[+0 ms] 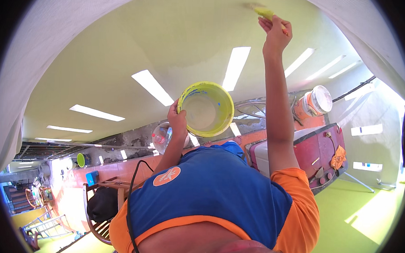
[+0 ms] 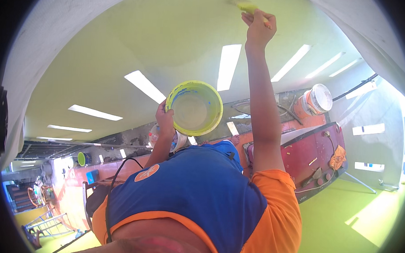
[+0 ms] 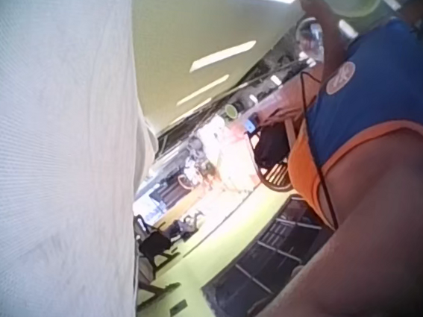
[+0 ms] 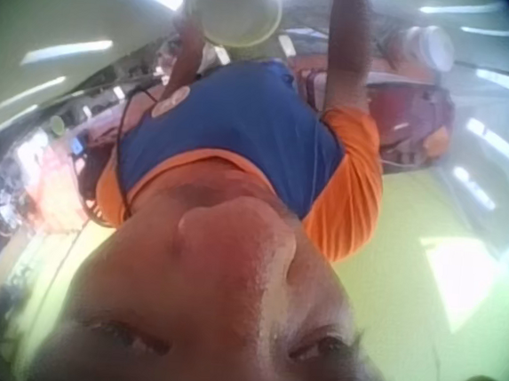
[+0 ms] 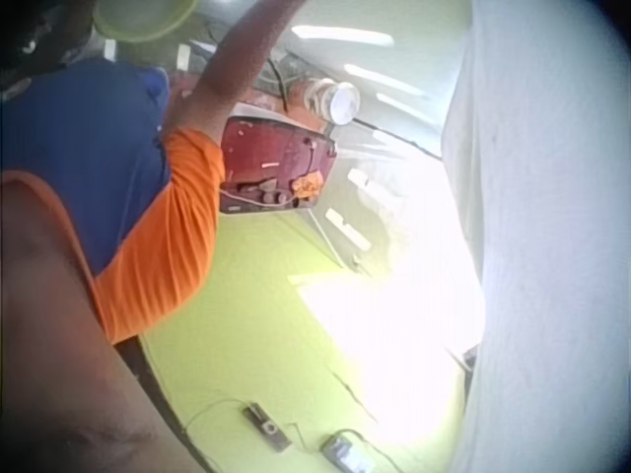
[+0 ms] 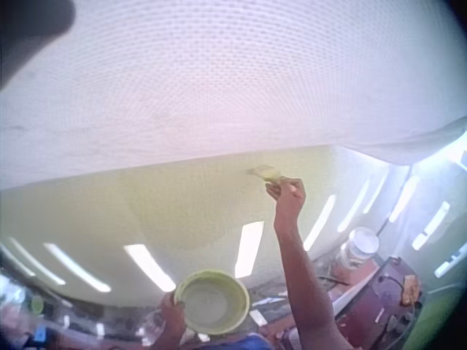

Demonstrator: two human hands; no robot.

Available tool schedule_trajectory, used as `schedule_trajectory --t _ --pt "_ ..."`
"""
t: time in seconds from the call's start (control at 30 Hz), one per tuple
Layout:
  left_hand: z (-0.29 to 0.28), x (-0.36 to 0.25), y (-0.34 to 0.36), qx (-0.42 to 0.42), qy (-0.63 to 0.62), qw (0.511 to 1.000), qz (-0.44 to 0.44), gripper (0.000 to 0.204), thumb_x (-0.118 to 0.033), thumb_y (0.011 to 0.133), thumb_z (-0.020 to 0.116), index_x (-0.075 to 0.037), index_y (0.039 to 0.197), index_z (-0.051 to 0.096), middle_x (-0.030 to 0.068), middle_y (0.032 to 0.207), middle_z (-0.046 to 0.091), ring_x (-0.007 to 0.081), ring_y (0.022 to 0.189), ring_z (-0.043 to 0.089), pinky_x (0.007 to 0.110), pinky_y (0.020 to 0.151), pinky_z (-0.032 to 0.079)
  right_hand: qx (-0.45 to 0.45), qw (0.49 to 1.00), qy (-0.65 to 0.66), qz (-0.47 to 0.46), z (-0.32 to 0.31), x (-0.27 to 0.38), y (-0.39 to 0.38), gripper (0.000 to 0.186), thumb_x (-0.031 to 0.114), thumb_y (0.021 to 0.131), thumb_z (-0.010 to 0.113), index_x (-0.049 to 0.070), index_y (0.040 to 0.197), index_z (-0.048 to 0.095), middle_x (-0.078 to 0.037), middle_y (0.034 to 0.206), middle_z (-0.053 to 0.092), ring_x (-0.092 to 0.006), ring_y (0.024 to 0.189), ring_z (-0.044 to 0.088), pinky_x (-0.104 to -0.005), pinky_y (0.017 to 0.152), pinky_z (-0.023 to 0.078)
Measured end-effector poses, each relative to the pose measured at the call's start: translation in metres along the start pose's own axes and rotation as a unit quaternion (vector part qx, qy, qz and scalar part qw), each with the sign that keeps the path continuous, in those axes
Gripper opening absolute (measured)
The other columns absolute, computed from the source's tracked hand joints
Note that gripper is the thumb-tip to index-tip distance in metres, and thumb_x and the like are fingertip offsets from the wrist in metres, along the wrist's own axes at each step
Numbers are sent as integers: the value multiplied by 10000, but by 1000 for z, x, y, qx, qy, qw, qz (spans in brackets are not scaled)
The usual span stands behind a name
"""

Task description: The person paints a ceiling using a small brush and a yellow paint container. They repeatedly dip the brush into the container and apply paint to the ceiling in short strokes, working across different sections.

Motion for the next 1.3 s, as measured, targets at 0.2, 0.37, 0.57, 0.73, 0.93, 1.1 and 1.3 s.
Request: schedule_trajectory --t 0.2,0.37,0.57,0.73,0.93,1.1,1.3 --pt "-5 0 0 -5 -10 1000 7 592 167 755 441 79 1336 508 163 1218 640 204 1079 658 298 944 516 47 992 45 -107 49 39 13 112 56 988 552 -8 1009 461 -216 959 662 -330 883 721 -420 803 632" --pt "-6 -8 -3 -17 -4 1000 13 585 167 756 440 77 1331 510 162 1213 641 204 1077 657 300 947 513 13 998 49 -43 -20 -68 -50 118 47 993 541 -1 993 433 -211 990 633 -335 860 718 -447 766 639" --pt "-8 -15 -9 -36 14 999 21 569 150 751 450 74 1309 526 151 1205 628 212 1061 650 317 930 518 -144 959 -118 214 -94 -164 -131 116 46 958 568 -10 957 466 -189 854 645 -241 736 712 -351 698 641" --pt "-8 -14 -8 -36 13 999 16 561 169 765 450 76 1313 521 161 1203 644 201 1068 660 300 944 511 -29 993 -41 102 -27 -96 -82 146 69 979 571 -8 973 448 -194 885 651 -272 777 719 -378 770 636" --pt "-8 -7 -6 -26 -1 1000 8 562 154 748 458 65 1297 535 153 1211 622 219 1068 649 324 927 523 48 993 57 -92 46 -10 -54 110 48 999 542 -15 982 454 -195 955 640 -296 864 725 -398 810 632" --pt "-9 -6 -7 -33 18 999 10 555 163 758 450 69 1299 533 156 1204 636 208 1078 651 312 948 511 38 997 15 -71 2 -86 -96 98 42 996 538 -27 978 471 -162 970 616 -268 864 720 -390 787 633" --pt "-12 -8 -7 -37 27 999 26 547 160 760 447 66 1292 535 148 1191 640 201 1077 647 308 963 501 -86 978 -113 151 -74 -183 -163 109 49 980 558 -15 968 470 -179 920 634 -241 791 718 -343 708 629"
Point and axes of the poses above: each hand's wrist, its own y-axis towards the middle knuckle, its own z-axis out of the palm, x = y × z, the point moved 2 cm from there along y, towards the middle knuckle
